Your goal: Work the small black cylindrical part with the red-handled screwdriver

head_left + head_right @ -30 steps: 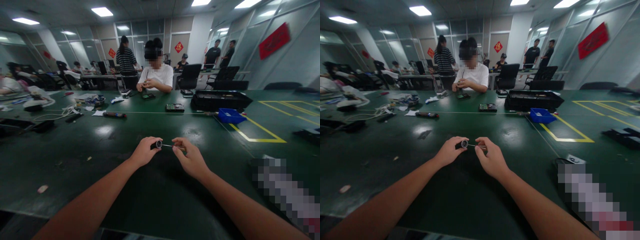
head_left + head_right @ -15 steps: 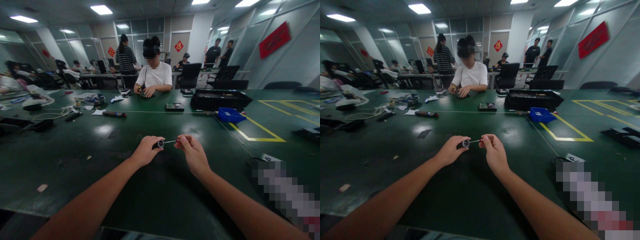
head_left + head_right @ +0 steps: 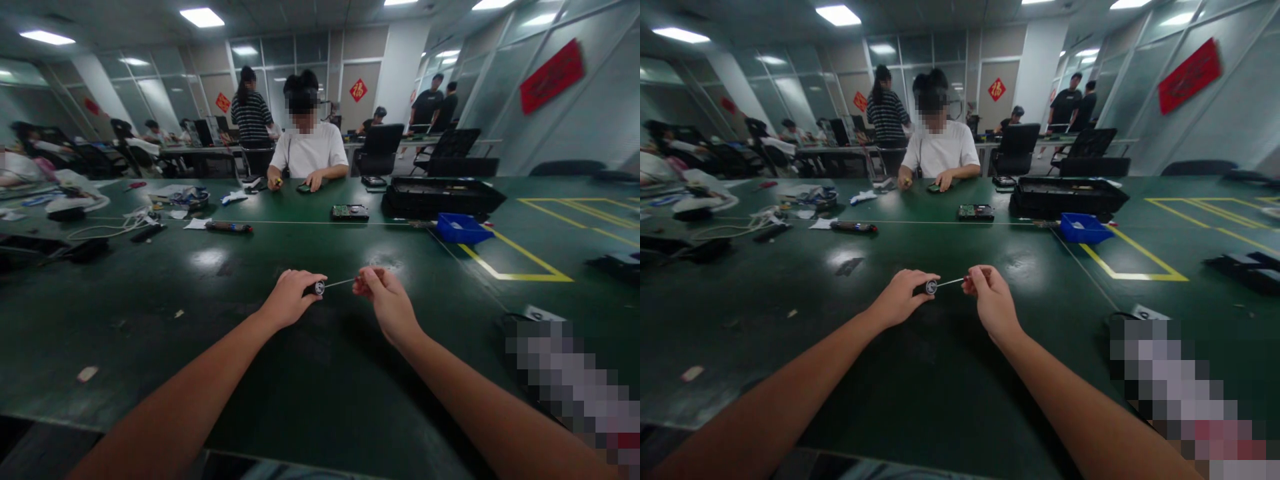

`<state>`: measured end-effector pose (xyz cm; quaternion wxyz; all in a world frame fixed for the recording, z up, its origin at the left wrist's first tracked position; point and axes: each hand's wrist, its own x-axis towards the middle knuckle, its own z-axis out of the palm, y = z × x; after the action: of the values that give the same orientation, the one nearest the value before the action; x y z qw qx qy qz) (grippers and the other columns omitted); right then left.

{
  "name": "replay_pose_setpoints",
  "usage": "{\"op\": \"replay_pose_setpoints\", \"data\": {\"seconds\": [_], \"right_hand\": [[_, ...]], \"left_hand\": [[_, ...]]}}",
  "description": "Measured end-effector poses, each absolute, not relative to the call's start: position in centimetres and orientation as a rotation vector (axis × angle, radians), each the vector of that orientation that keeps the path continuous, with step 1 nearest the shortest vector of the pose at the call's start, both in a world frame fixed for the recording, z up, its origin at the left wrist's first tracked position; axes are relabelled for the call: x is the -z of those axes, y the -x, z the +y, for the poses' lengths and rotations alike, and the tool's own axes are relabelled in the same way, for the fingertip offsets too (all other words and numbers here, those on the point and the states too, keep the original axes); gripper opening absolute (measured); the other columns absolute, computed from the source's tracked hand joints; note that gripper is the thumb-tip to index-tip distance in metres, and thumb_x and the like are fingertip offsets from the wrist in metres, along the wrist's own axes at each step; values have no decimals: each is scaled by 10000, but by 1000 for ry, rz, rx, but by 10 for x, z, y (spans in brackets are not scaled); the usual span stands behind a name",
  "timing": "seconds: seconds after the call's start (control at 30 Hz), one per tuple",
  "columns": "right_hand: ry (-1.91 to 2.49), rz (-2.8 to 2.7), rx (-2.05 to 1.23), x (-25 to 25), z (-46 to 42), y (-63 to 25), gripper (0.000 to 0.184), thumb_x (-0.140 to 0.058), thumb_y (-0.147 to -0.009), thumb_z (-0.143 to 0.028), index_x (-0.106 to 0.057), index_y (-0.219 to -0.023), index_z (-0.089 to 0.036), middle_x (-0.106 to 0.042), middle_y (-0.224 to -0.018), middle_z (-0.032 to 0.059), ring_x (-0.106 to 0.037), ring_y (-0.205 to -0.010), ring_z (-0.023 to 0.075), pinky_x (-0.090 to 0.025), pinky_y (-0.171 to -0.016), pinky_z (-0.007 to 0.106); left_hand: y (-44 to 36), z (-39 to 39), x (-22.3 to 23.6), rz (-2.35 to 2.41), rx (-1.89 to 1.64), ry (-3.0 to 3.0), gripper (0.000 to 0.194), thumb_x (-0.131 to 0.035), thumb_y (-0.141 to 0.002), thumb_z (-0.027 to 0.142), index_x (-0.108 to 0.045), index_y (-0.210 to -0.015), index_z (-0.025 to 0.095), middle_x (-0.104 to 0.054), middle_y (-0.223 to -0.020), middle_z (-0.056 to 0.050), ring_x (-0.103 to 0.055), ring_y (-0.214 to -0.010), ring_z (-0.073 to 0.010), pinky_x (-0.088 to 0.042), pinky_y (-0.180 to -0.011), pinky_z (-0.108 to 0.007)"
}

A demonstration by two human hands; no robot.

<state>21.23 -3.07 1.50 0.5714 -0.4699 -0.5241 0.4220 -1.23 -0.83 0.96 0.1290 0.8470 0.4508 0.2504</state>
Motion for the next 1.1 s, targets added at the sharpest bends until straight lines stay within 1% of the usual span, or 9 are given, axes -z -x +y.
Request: {"op": "replay_pose_setpoints", "data": {"seconds": [0.2, 0.47, 0.63, 0.83, 0.97, 1.1], "right_hand": [[1214, -1498, -767, -28, -42, -210, 236, -518, -965, -419, -594, -996, -198, -702, -896, 64, -695, -834, 207, -537, -805, 376], [1256, -1798, -530, -34, -50, -207, 158, -472, -992, -334, -567, -1049, -221, -732, -909, 61, -719, -877, 226, -511, -785, 360], [1317, -1904, -505, -40, -51, -208, 124, -470, -986, -287, -553, -1040, -213, -726, -845, 46, -699, -794, 207, -490, -729, 332], [1355, -1915, -444, -37, -51, -208, 112, -449, -990, -264, -537, -1031, -209, -709, -843, 51, -689, -787, 206, -475, -721, 324], [1377, -1912, -409, -33, -48, -211, 103, -461, -977, -262, -547, -1010, -215, -704, -820, 47, -685, -770, 209, -471, -716, 329], [1385, -1846, -405, -32, -46, -213, 137, -460, -983, -301, -564, -1008, -216, -707, -821, 48, -687, -766, 214, -474, -694, 333]], "left_hand": [[12, -9, -8, 1299, -724, -2464, 435, -689, -881, 242, -611, -1306, 289, -678, -1173, -37, -581, -1121, -239, -378, -1022, -442], [11, -8, -2, 1298, -685, -2494, 446, -684, -885, 268, -610, -1324, 293, -669, -1153, -52, -579, -1106, -246, -394, -1025, -453], [12, -5, 2, 1301, -632, -2479, 439, -690, -877, 272, -625, -1311, 281, -662, -1161, -65, -583, -1118, -252, -406, -1039, -455], [13, -7, -1, 1290, -637, -2396, 436, -680, -876, 244, -630, -1309, 258, -651, -1158, -69, -587, -1109, -250, -443, -1013, -426], [12, -9, -7, 1289, -725, -2330, 371, -661, -882, 222, -650, -1253, 235, -658, -1146, -72, -602, -1099, -241, -463, -1000, -414], [11, -10, -10, 1364, -834, -2229, 351, -680, -868, 227, -640, -1217, 222, -650, -1222, -79, -602, -1139, -253, -461, -1031, -433]]}}
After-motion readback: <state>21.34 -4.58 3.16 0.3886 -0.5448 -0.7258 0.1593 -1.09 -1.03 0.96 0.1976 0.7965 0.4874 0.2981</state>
